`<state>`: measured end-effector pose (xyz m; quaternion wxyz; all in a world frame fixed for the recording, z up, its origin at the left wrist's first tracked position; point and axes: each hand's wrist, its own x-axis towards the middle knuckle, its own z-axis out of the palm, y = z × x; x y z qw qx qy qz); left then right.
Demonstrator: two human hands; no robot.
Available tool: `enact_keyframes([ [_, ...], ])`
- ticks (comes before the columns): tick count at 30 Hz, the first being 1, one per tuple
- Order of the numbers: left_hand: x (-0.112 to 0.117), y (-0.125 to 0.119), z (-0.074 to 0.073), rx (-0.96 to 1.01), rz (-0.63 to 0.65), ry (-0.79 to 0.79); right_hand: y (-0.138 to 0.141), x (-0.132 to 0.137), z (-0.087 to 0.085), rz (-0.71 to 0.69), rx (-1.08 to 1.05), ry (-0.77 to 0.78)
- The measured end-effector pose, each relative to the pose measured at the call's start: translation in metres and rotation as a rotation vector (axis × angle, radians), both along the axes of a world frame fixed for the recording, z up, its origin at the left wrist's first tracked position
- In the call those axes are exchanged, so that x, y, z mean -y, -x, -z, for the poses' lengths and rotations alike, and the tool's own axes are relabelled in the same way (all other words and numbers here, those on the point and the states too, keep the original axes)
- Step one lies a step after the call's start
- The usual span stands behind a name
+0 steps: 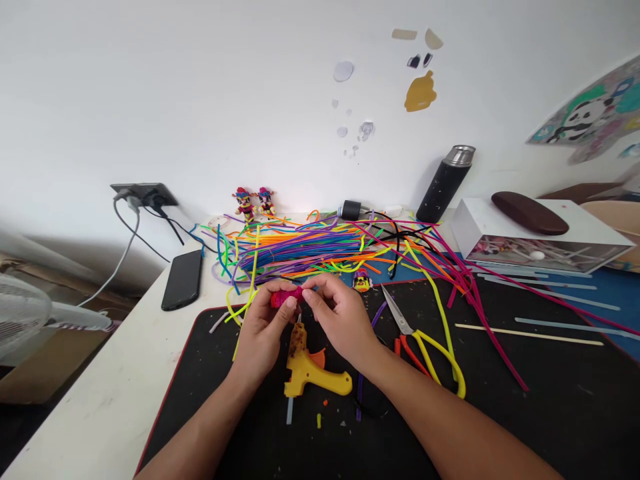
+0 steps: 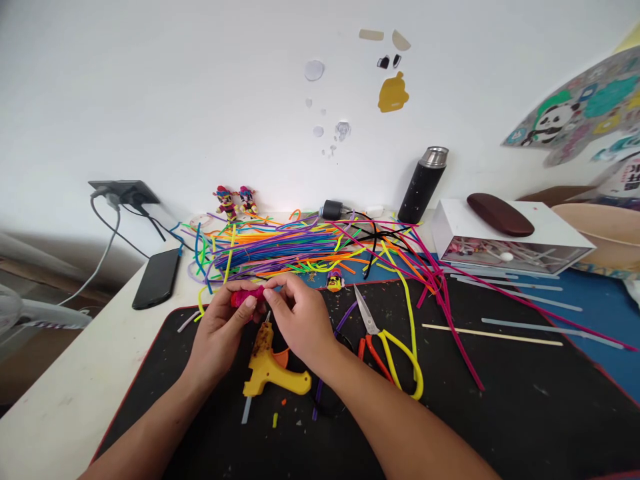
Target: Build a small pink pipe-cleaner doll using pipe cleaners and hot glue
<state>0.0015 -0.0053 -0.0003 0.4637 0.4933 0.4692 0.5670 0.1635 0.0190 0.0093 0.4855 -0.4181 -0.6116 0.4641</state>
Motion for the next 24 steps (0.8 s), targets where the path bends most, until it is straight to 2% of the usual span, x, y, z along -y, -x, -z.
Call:
enact_keyframes([
  [9, 0.0008, 0.0020, 0.0003, -0.137, -0.040, -0.031, 0.0019, 0.0005, 0.0018, 0.028, -0.003, -0.020],
  [17, 0.0046, -0.0018, -0.0028, -0.200, 0.005, -0.085, 0.0017, 0.0011, -0.0025, 0.040, -0.041, 0.000],
  [24, 0.0029, 0.0003, 0.0015, -0.162, -0.043, -0.049, -0.0009, -0.0054, -0.0043, 0.061, -0.225, 0.136],
])
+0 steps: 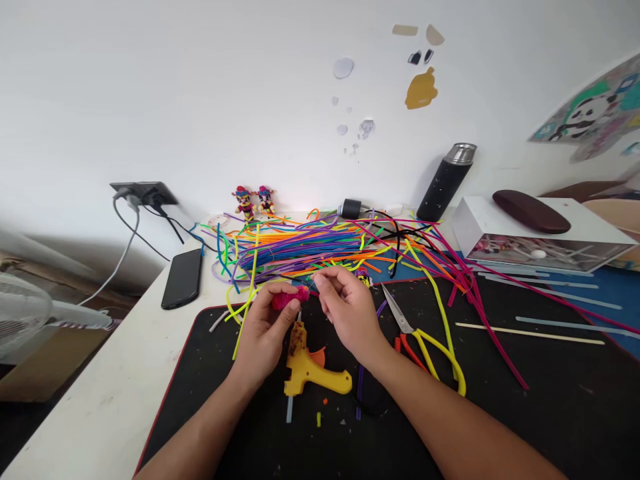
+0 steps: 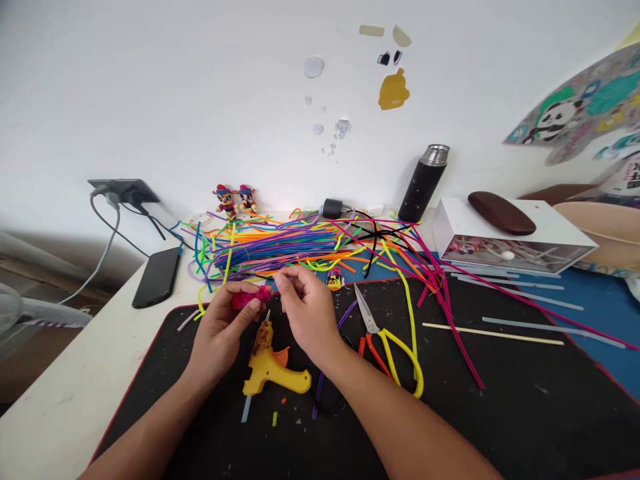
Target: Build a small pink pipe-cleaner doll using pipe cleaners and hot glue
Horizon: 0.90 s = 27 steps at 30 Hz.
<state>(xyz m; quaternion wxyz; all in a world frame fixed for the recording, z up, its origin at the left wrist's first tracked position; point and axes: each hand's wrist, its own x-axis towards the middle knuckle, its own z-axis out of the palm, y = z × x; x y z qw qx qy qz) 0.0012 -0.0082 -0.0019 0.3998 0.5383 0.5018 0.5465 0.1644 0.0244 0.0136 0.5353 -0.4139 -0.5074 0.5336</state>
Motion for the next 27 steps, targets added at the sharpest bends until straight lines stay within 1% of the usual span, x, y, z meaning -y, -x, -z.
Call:
enact_keyframes([
  [5, -0.0008, 0.0015, 0.0044, 0.035, -0.043, -0.017, 0.0013, -0.0024, 0.0031, -0.107, -0.069, 0.092],
  [10, 0.0002, 0.0015, 0.0047, 0.023, -0.033, -0.056, 0.0040, 0.0006, 0.0064, -0.185, -0.076, 0.123],
  [15, 0.0001, 0.0033, 0.0056, -0.031, -0.018, -0.055, 0.0037, 0.0011, 0.0084, -0.209, -0.049, 0.132],
  [19, 0.0010, 0.0030, 0.0055, -0.085, -0.033, -0.062, 0.0035, 0.0009, 0.0083, -0.209, -0.031, 0.136],
  [27, 0.0022, 0.0021, 0.0052, -0.129, -0.041, -0.061, 0.0038, 0.0012, 0.0104, -0.195, 0.004, 0.096],
])
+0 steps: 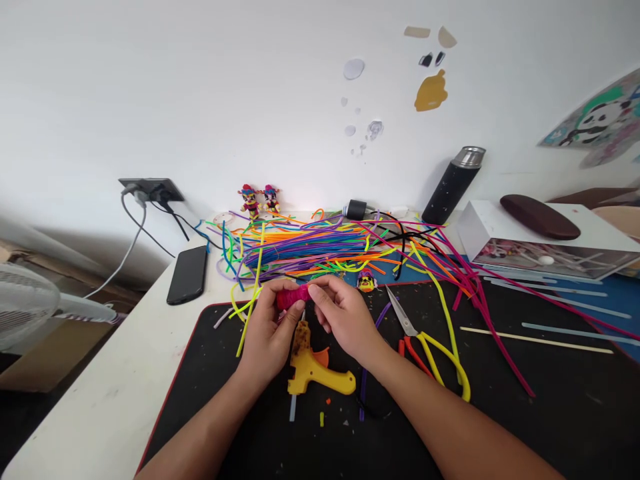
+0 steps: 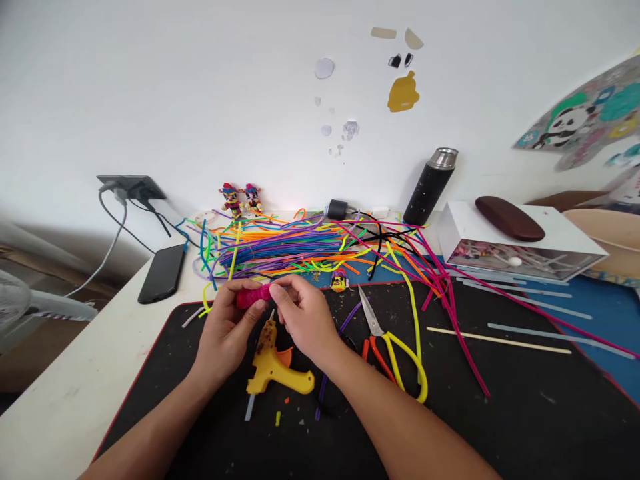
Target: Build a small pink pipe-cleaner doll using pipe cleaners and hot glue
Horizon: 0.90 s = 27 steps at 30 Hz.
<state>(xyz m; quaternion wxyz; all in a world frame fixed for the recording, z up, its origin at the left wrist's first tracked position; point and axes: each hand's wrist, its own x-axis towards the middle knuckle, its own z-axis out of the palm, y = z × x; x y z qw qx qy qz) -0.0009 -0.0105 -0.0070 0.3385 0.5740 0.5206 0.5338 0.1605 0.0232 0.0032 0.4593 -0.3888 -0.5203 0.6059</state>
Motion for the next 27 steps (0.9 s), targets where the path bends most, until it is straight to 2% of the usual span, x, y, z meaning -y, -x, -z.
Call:
enact_keyframes([
  [10, -0.0026, -0.0002, -0.0044, -0.019, -0.030, -0.024, -0.0006, -0.0011, -0.0039, -0.013, -0.047, 0.038],
  [21, -0.0040, -0.0020, -0.0073, -0.001, -0.036, -0.024, 0.0015, -0.0009, 0.0008, -0.048, -0.074, 0.064],
  [27, -0.0063, -0.0022, -0.0094, 0.156, 0.002, 0.015, 0.0002, -0.0022, -0.0009, -0.049, -0.086, 0.080],
])
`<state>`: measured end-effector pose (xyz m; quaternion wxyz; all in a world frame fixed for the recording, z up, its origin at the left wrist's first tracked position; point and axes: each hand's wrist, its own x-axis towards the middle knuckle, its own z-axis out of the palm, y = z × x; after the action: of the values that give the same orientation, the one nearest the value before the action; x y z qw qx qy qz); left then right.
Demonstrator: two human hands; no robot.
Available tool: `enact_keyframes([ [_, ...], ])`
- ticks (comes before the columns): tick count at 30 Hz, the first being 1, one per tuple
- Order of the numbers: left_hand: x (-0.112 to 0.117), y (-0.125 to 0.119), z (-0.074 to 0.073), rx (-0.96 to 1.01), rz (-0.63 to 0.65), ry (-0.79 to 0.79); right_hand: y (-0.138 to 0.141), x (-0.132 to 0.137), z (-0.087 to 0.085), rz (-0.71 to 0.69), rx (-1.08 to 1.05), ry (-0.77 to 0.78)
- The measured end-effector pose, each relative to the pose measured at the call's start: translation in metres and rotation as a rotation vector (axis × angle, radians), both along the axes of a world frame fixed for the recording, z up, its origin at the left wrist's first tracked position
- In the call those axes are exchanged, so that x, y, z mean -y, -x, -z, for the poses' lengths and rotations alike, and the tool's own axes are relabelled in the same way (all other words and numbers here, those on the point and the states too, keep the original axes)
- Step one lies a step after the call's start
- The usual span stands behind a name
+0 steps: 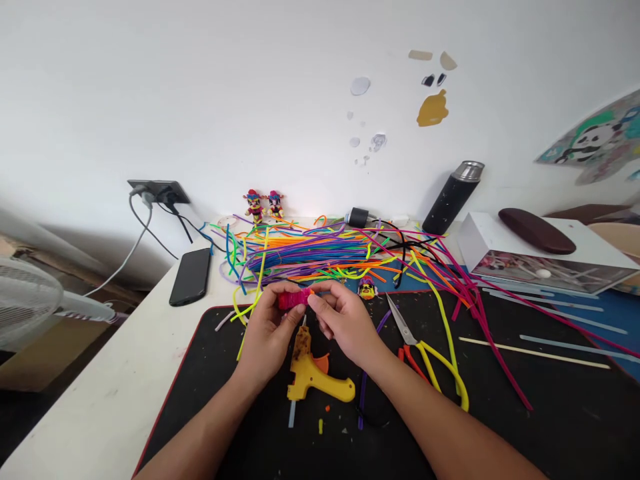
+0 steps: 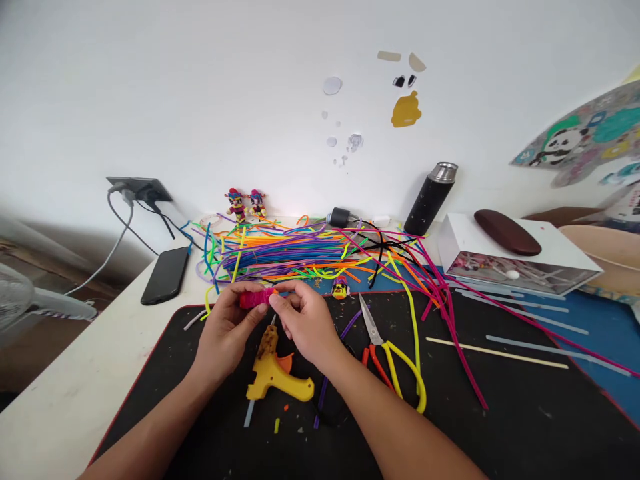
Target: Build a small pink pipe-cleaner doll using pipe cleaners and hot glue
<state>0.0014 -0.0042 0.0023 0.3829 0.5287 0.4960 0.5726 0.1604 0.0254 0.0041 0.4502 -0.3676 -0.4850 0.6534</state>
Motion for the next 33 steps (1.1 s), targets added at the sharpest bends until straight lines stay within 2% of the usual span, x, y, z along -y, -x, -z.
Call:
enact_keyframes([
  [6, -0.0024, 0.0007, -0.0061, 0.201, 0.035, 0.074, -0.0013, -0.0008, -0.0011, 0.006, 0.018, 0.006],
  [11, -0.0049, 0.0036, -0.0040, 0.313, 0.039, 0.121, -0.0013, -0.0009, 0.0013, 0.000, 0.018, -0.001],
  [22, -0.0055, 0.0049, -0.0056, 0.312, 0.033, 0.105, -0.0027, -0.0001, -0.0062, 0.010, -0.030, 0.051],
  [28, -0.0049, 0.0033, -0.0062, 0.271, 0.015, 0.062, -0.0024, -0.0006, -0.0048, 0.005, -0.034, 0.061],
  [33, -0.0035, 0.0034, -0.0044, 0.241, 0.053, 0.021, -0.0004, -0.0008, -0.0019, 0.010, -0.012, 0.028],
])
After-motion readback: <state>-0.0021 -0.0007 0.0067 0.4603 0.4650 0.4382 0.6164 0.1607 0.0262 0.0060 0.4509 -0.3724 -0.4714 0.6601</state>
